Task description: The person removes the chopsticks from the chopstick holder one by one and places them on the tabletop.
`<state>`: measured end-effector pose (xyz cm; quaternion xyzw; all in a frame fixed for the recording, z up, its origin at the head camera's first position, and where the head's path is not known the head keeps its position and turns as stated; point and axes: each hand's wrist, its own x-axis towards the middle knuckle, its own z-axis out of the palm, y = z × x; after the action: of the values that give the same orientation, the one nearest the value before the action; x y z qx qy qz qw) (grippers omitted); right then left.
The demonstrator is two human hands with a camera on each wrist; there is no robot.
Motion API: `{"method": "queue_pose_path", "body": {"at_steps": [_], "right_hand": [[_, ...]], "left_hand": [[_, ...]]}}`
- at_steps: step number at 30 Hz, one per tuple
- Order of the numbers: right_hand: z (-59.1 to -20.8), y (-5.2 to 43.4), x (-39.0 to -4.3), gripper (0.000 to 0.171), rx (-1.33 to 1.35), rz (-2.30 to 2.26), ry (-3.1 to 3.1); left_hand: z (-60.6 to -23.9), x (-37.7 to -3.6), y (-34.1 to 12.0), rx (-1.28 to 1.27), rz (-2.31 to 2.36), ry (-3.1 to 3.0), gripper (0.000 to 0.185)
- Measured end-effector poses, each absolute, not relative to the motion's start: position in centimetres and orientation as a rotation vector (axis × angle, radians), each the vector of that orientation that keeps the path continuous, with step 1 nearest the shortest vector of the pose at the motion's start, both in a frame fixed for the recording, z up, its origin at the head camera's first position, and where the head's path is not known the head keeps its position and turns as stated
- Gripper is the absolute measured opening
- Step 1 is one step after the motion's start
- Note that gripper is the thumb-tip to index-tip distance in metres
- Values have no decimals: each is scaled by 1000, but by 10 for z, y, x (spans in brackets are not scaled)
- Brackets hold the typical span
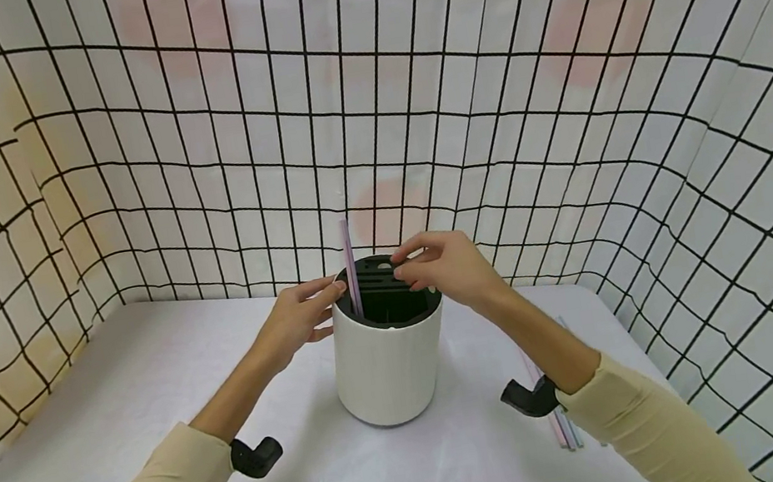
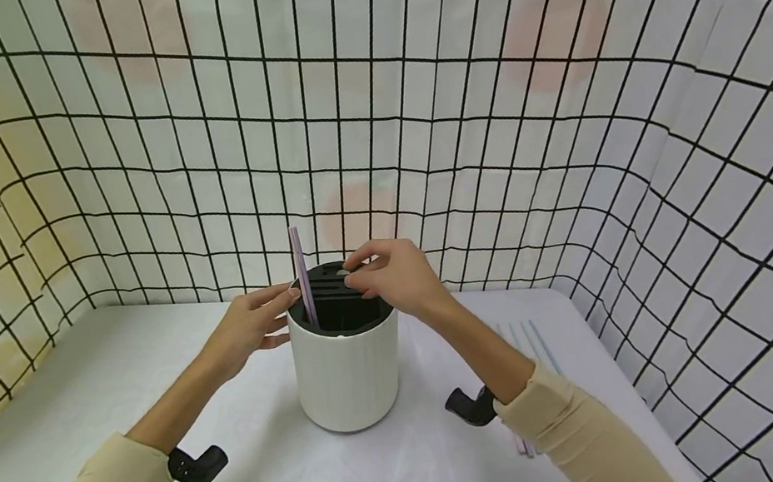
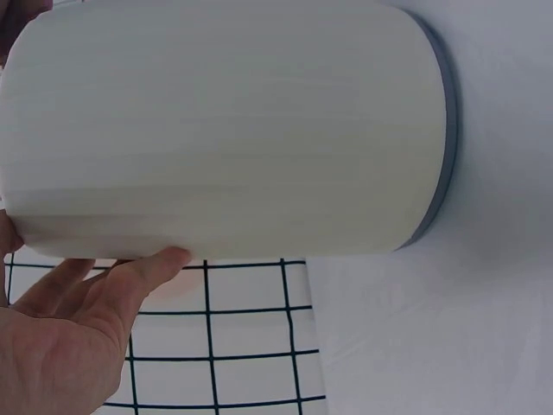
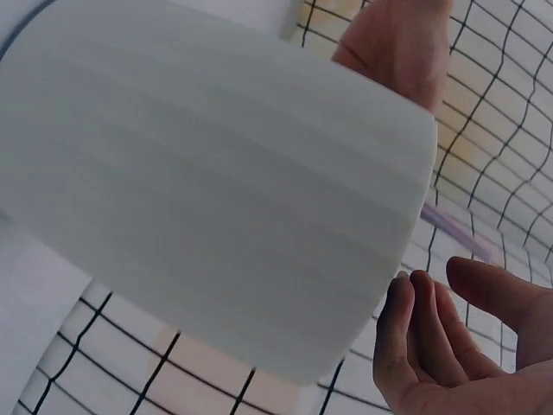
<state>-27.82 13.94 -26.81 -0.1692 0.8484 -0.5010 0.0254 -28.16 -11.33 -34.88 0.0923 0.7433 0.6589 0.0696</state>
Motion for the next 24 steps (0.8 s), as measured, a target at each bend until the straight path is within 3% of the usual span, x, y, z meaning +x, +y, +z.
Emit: {"method": "queue_pose_path", "body": {"at_steps": [10,24], "right_hand": [[-275,103,-281,18,-592,-1527,2581],[-286,91,-286,17,-586,-1470,2643]], "left_hand": [[-349,-281,-113,281,1979,2240,59],[-349,-280,-114,277,1980,2244,61]]}}
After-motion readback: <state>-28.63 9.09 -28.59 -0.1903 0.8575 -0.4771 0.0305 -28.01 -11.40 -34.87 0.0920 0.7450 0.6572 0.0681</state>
